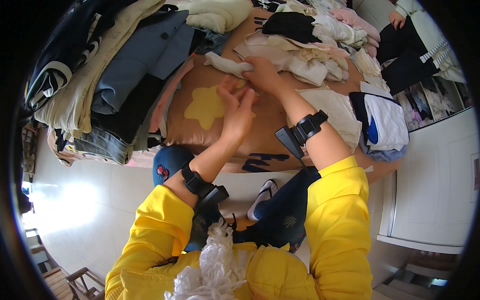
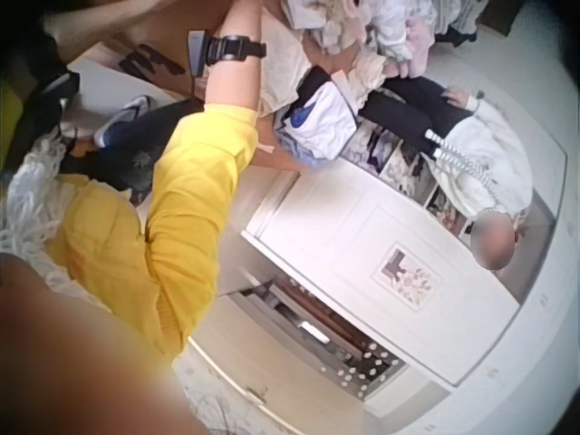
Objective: The person sits on the floor and folds various garments on a bed, including a dark blue jacket and several white items. Each item is smoothed, folded, and stacked on the bed.
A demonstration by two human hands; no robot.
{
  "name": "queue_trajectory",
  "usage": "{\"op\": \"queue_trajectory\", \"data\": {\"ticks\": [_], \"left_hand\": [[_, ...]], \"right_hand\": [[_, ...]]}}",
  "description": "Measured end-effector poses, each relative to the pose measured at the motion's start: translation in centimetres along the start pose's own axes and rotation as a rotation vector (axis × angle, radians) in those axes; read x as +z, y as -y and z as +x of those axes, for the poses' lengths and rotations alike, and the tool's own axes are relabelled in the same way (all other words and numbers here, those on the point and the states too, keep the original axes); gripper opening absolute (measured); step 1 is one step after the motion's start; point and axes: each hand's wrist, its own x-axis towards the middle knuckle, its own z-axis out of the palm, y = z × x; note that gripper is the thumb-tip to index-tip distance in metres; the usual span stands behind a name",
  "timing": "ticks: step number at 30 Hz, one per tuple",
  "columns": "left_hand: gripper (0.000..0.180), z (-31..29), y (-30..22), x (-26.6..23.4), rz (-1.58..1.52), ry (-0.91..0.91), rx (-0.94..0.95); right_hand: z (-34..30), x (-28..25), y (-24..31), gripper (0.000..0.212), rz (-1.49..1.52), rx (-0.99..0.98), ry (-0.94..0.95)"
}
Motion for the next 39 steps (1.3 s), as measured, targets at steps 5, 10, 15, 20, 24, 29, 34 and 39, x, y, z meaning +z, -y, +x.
{"op": "queue_trajectory", "data": {"ticks": [5, 10, 15, 20, 24, 29, 34, 39], "left_hand": [[0.065, 3.0, -3.0, -3.9, 0.385, -0.259, 0.116], [0.036, 3.6, -3.9, -5.7, -0.127, -0.103, -0.132], [0.045, 4.2, -3.3, -5.5, 0.013, -0.052, 0.041], [0.061, 4.6, -2.0, -4.9, 0.386, 0.011, 0.24], [0.073, 4.1, -2.1, -4.8, -0.044, 0.099, 0.031], [0.079, 3.9, -3.2, -5.1, 0.017, 0.224, -0.046], [0.077, 2.3, -2.8, -3.5, -0.03, 0.4, 0.077], [0.062, 2.0, -2.0, -4.2, 0.344, 0.426, 0.043]], "right_hand": [[-4.2, 0.1, 4.4, 0.029, 0.563, -0.005, 0.162], [-4.8, -2.9, 2.7, 0.016, 0.381, 0.131, 0.227], [3.4, -6.5, -4.1, 0.027, -0.271, -0.089, -0.593], [8.6, -6.2, -7.8, 0.031, -0.627, 0.023, -0.603], [8.0, -5.8, -5.5, 0.034, -0.528, 0.216, -0.501], [-0.3, -2.5, 0.6, 0.024, 0.176, -0.253, 0.022], [-3.8, -7.6, -0.5, 0.015, 0.263, 0.016, -0.155], [-5.5, -24.5, -10.3, 0.022, 0.448, 0.314, -0.896]]}}
